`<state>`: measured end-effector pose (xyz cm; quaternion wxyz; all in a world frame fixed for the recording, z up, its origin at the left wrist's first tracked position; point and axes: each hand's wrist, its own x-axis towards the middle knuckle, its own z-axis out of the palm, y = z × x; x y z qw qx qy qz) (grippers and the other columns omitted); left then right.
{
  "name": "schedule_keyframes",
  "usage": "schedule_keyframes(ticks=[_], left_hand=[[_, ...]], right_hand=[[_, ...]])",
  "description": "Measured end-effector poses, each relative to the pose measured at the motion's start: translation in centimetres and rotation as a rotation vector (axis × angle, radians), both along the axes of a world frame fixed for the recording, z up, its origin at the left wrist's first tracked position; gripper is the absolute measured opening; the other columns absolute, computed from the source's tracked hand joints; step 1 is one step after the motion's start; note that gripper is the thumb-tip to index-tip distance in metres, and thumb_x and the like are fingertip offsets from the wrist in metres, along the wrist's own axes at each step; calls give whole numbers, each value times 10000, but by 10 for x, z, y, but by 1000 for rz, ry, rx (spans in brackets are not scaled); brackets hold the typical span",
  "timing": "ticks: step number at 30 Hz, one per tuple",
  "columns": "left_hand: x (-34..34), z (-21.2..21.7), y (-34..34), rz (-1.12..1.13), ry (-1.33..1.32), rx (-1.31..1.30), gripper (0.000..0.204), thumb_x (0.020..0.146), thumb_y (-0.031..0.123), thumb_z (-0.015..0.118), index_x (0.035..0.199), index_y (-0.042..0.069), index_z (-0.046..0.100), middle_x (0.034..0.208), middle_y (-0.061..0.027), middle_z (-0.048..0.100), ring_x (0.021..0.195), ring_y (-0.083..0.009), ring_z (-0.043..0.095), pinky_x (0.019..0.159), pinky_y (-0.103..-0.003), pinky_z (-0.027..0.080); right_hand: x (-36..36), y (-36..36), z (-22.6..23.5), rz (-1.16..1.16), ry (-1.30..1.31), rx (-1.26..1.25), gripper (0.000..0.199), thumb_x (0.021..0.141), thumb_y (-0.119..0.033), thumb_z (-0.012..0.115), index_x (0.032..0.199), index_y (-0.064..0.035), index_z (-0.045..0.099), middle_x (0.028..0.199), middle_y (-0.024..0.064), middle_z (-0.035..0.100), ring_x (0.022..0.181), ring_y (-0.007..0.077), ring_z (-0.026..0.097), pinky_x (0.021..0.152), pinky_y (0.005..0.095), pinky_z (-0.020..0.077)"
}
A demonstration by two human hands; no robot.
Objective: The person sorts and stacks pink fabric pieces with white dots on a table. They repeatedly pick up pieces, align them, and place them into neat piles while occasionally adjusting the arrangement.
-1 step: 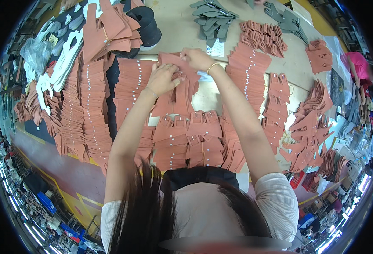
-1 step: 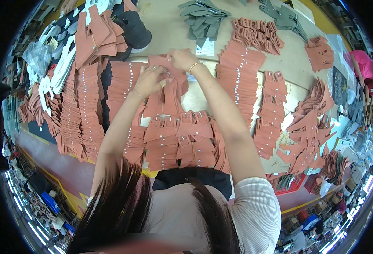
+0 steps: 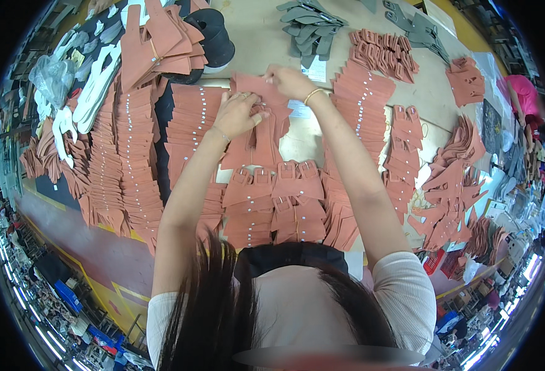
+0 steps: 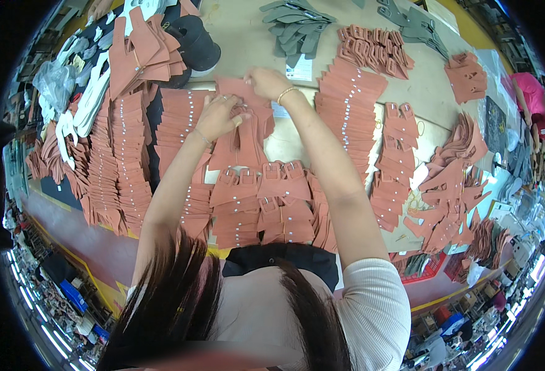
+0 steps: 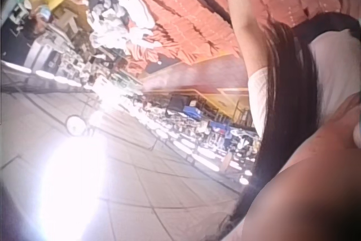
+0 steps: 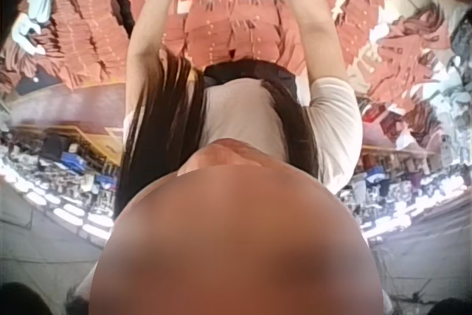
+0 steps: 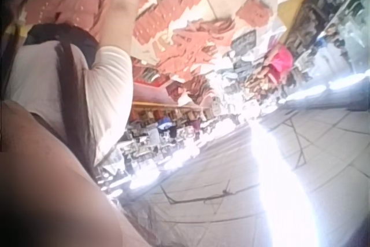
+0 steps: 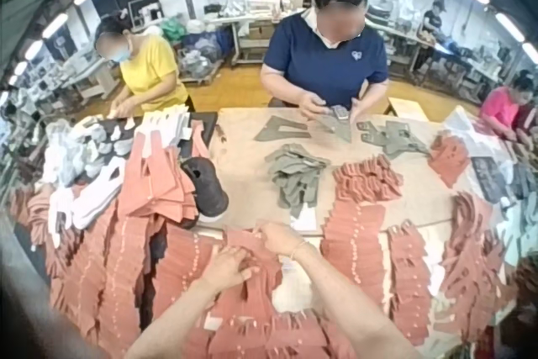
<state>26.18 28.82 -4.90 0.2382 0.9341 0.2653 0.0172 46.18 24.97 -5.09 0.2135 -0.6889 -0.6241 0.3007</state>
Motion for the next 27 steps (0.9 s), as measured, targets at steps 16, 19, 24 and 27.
schedule_keyframes(ticks=[16, 19, 24, 27], left_hand=[[-80, -20, -176, 661, -322, -1420, 271, 932, 166, 511, 1161, 21, 523, 976, -96, 624, 850, -188, 623, 735, -319, 506], [-104, -21, -216, 803, -283, -1594, 246, 965, 145, 443, 1177, 35, 501, 971, -100, 623, 851, -200, 630, 724, -315, 510], [-123, -10, -238, 845, -311, -1580, 235, 983, 140, 416, 1183, 42, 494, 984, -114, 618, 847, -209, 629, 729, -313, 506], [-130, -4, -238, 844, -325, -1539, 238, 987, 159, 424, 1186, 49, 495, 992, -116, 614, 843, -205, 624, 729, -310, 501]], right_hand=[[-84, -228, 51, -994, 1709, 179, 155, 894, -50, 596, 1030, -48, 522, 1025, 89, 634, 934, 238, 657, 811, 343, 573], [-142, -258, -3, -1281, 1774, -52, 156, 911, -43, 562, 1054, -8, 511, 1040, 144, 622, 986, 272, 644, 839, 361, 566], [-166, -289, -38, -1343, 1714, -208, 186, 927, -46, 529, 1088, 36, 480, 1100, 196, 590, 1062, 309, 608, 887, 391, 541], [-165, -301, -26, -1358, 1736, -216, 195, 946, -55, 483, 1119, 30, 457, 1140, 194, 567, 1106, 317, 578, 926, 413, 513]])
